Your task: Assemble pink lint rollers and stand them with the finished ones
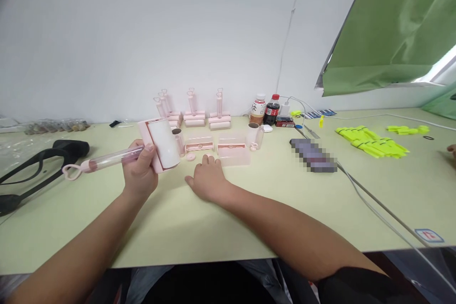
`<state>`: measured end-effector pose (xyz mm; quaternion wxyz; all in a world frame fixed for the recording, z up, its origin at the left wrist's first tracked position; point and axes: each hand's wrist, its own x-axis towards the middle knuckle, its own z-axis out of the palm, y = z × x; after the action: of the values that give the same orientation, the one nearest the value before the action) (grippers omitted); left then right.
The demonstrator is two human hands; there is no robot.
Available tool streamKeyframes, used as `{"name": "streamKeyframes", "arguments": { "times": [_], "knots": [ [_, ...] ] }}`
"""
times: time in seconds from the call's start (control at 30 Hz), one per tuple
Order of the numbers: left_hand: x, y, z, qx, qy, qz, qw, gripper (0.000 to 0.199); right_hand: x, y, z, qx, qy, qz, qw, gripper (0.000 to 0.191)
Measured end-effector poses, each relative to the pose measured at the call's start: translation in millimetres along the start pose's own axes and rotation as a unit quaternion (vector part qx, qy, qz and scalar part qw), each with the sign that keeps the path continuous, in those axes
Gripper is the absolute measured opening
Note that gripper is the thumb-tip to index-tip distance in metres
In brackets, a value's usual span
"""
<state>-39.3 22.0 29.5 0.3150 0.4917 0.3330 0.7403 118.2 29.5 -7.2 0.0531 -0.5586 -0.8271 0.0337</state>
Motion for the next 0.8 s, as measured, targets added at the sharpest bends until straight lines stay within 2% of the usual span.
{"name": "streamKeyframes", "arguments": {
  "times": [0.4, 0.8],
  "knots": [
    [-1, -2, 0.5, 0.008, -0.003, -0.001, 1.000, 0.037, 13, 17, -3, 0.024, -0.027, 0.013, 0.999, 0.047],
    [-2, -2, 1.7, 0.006, -0.019, -0.005, 1.000, 0.035, 27, 16, 2, 0.022, -0.018, 0.034, 0.999, 0.047]
  ]
}}
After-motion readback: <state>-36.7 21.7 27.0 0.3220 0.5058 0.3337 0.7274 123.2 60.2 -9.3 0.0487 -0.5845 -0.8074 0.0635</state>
